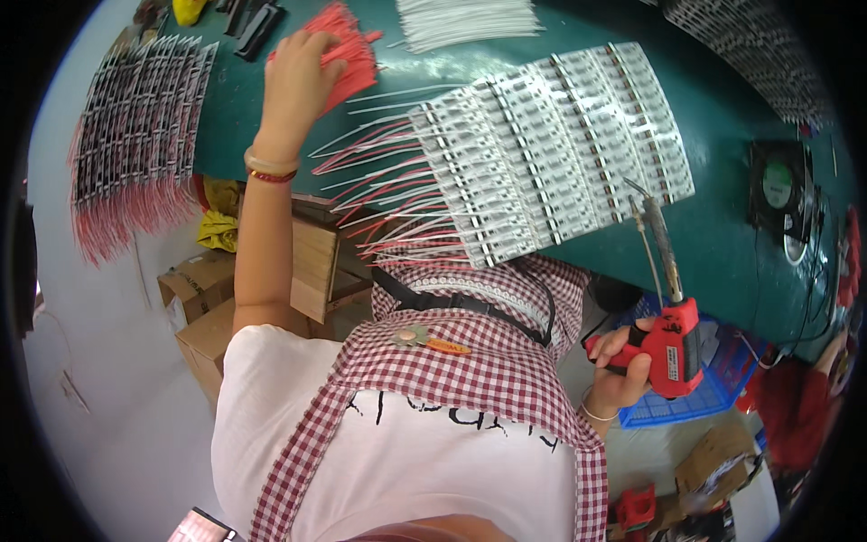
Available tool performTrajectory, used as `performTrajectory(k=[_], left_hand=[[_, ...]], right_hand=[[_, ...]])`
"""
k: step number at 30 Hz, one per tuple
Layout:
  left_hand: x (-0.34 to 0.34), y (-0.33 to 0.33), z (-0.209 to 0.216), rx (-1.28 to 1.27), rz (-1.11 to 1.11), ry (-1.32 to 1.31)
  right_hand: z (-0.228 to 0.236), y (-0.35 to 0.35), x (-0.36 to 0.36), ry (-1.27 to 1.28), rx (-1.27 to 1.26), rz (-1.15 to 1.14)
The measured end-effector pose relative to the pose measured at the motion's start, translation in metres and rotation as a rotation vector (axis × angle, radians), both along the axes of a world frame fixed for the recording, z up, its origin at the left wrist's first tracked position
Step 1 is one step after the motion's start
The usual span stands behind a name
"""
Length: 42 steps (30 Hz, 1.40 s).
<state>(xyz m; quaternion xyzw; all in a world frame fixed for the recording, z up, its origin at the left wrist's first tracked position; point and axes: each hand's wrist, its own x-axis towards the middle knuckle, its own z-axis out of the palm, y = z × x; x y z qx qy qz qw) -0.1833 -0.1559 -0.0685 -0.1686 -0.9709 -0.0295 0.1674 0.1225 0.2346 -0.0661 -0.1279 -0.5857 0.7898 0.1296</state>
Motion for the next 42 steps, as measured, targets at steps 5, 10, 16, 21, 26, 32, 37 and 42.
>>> performTrajectory(k=[5,10,16,21,26,32,37,42], left_hand=[[0.0,-0.003,-0.016,-0.045,0.045,0.025],[-0.003,-0.005,-0.024,0.082,0.003,0.12],[-0.01,-0.015,-0.021,0.26,-0.007,0.143],[-0.012,-0.022,-0.01,0.447,-0.016,0.086],[-0.012,-0.019,-0.005,0.514,-0.002,0.0],[-0.013,-0.018,0.005,0.476,0.079,-0.052],[-0.005,-0.022,0.034,0.948,0.014,-0.037],[0.036,0.013,0.042,1.305,0.056,0.163]], right_hand=[[0.007,-0.005,-0.015,0.023,-0.047,0.051],[0.014,-0.014,-0.022,-0.002,-0.033,0.058],[0.018,-0.014,-0.029,0.001,-0.036,0.036],[0.018,-0.014,-0.034,0.013,-0.026,0.069],[0.017,-0.014,-0.037,0.008,-0.046,0.083],[0.022,-0.017,-0.04,0.02,-0.022,0.081],[0.02,-0.015,-0.039,0.027,-0.042,0.067],[0.021,-0.016,-0.041,0.005,-0.046,0.05]])
